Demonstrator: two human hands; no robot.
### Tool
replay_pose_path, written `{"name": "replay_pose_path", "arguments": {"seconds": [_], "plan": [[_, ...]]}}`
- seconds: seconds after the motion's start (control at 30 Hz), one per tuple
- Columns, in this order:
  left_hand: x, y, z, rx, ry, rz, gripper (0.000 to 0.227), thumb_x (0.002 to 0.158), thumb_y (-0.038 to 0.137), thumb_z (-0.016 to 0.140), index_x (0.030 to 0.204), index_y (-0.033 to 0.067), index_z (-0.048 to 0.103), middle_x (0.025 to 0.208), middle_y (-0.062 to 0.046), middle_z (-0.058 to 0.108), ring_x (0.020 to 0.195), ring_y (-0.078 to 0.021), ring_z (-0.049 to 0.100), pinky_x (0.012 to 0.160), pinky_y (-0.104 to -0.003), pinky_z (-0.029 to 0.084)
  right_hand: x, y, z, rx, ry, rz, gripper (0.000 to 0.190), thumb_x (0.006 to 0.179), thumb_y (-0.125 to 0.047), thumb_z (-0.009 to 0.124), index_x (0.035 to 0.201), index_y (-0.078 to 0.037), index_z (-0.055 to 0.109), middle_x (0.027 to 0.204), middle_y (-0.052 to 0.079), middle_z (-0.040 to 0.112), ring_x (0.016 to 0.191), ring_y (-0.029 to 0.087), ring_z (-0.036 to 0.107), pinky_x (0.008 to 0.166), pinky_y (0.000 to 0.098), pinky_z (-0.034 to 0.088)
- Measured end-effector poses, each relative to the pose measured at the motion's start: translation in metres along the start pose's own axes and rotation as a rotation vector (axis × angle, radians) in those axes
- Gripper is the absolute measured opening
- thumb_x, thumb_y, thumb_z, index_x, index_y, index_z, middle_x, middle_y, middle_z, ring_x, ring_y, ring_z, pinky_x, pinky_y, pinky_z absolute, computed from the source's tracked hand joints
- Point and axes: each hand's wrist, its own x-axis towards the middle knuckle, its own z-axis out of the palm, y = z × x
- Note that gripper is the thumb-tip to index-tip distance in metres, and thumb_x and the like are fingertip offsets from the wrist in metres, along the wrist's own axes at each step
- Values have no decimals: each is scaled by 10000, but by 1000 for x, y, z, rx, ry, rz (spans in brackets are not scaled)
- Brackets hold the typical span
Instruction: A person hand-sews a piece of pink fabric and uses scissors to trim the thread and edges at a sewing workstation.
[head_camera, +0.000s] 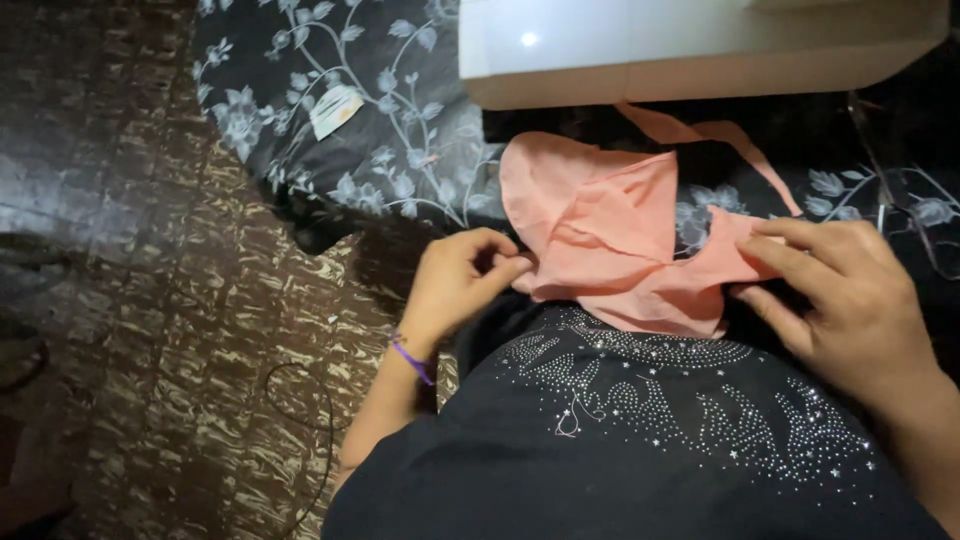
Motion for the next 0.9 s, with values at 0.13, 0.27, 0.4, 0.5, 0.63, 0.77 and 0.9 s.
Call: {"name": "replay_pose_path", "arguments": {"seconds": [0.13, 0.27, 0.4, 0.5, 0.63, 0.77, 0.9], "plan": [[5, -17, 20, 133, -131, 128, 275, 877, 426, 734, 975, 184, 819, 925, 8, 838, 841, -200, 784, 737, -359, 553, 11, -3, 0, -17, 35, 7, 274, 1015, -92, 881, 1279, -68, 810, 1338, 161, 771, 1133, 345, 695, 1080, 463, 521], [8, -25, 32, -51, -192, 137, 205, 934, 361, 748, 909, 169, 819, 858, 27, 825, 728, -134, 762, 679, -297, 523, 13, -2, -1, -17, 68, 11, 130, 1059, -1, 891, 1169, -60, 854, 1262, 136, 796, 1076, 324, 683, 1075, 442, 526], [7, -13, 20, -321, -235, 168, 178, 957, 342, 780, 912, 172, 750, 808, 88, 721, 704, -34, 598, 669, -236, 464, -14, 20, 9, 154, 122, 252, 173, 1142, 196, 760, 1289, 109, 792, 1288, 270, 728, 1195, 389, 670, 1162, 468, 498], [10, -5, 17, -667, -280, 162, 146, 983, 203, 771, 1013, 126, 650, 784, 44, 701, 708, -61, 629, 659, -214, 503, -33, 50, 15, 260, 110, 419, 242, 1229, 211, 602, 1455, 176, 680, 1389, 331, 651, 1275, 417, 607, 1178, 465, 460], [23, 10, 18, -1020, -273, 29, 292, 1010, 123, 740, 1141, 145, 480, 636, 27, 554, 467, -67, 409, 425, -219, 312, -22, 70, 27, 263, 224, 472, 291, 1356, 60, 467, 1609, 190, 528, 1485, 342, 555, 1379, 432, 520, 1222, 509, 384], [30, 29, 22, -1165, -206, 39, 175, 1009, 118, 727, 1106, 99, 583, 631, 39, 446, 407, -44, 319, 345, -225, 223, 21, 0, 2, 92, 249, 283, 256, 1332, 174, 592, 1562, 282, 559, 1484, 414, 577, 1383, 543, 575, 1246, 564, 441], [31, 39, 23, -1102, -212, -7, 217, 1026, 118, 713, 1217, 14, 698, 633, 9, 522, 345, -79, 414, 274, -219, 300, 35, -25, 9, -23, 252, -128, 299, 1033, -183, 903, 1133, 80, 802, 1037, 234, 727, 957, 438, 627, 983, 557, 496]]}}
